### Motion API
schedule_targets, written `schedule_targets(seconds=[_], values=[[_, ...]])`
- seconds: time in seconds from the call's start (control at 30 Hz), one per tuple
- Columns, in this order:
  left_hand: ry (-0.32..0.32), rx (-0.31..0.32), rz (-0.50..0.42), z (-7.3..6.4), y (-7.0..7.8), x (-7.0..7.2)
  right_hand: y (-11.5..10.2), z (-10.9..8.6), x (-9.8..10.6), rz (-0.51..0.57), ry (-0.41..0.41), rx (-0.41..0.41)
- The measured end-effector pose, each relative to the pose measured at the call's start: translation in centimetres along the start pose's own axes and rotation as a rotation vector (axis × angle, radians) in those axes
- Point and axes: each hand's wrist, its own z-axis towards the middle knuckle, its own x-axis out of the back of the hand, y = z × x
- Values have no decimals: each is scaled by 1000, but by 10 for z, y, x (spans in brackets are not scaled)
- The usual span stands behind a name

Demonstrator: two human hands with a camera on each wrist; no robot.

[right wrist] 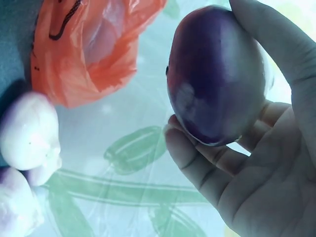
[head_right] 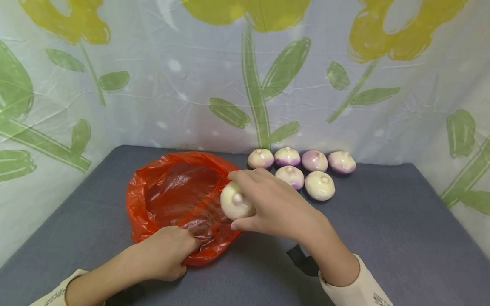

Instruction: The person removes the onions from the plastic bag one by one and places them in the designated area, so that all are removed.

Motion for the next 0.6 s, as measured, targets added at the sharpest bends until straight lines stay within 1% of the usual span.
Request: schedule_targets(seconds=[0.1, 0.27, 0.37, 0.43, 0.5, 0.57, 0.6], values=[[10, -9, 3, 0, 0, 0, 2, -4, 2, -13, 10, 7], [21, -14, 8, -1, 0, 0, 6, -12, 6, -28, 3, -5], [21, -9, 12, -1, 0, -1, 12, -18, 7, -35, -2, 15], [21, -10, 16, -1, 1, -1, 19, -24, 8, -32, -4, 25], [22, -12, 19, 0, 1, -1, 29, -32, 11, -34, 10, 30], [25, -16, 23, 0, 1, -1, 43, -42, 17, -30, 31, 13], [25, -14, 22, 0, 0, -1, 51, -47, 20, -30, 41, -9]])
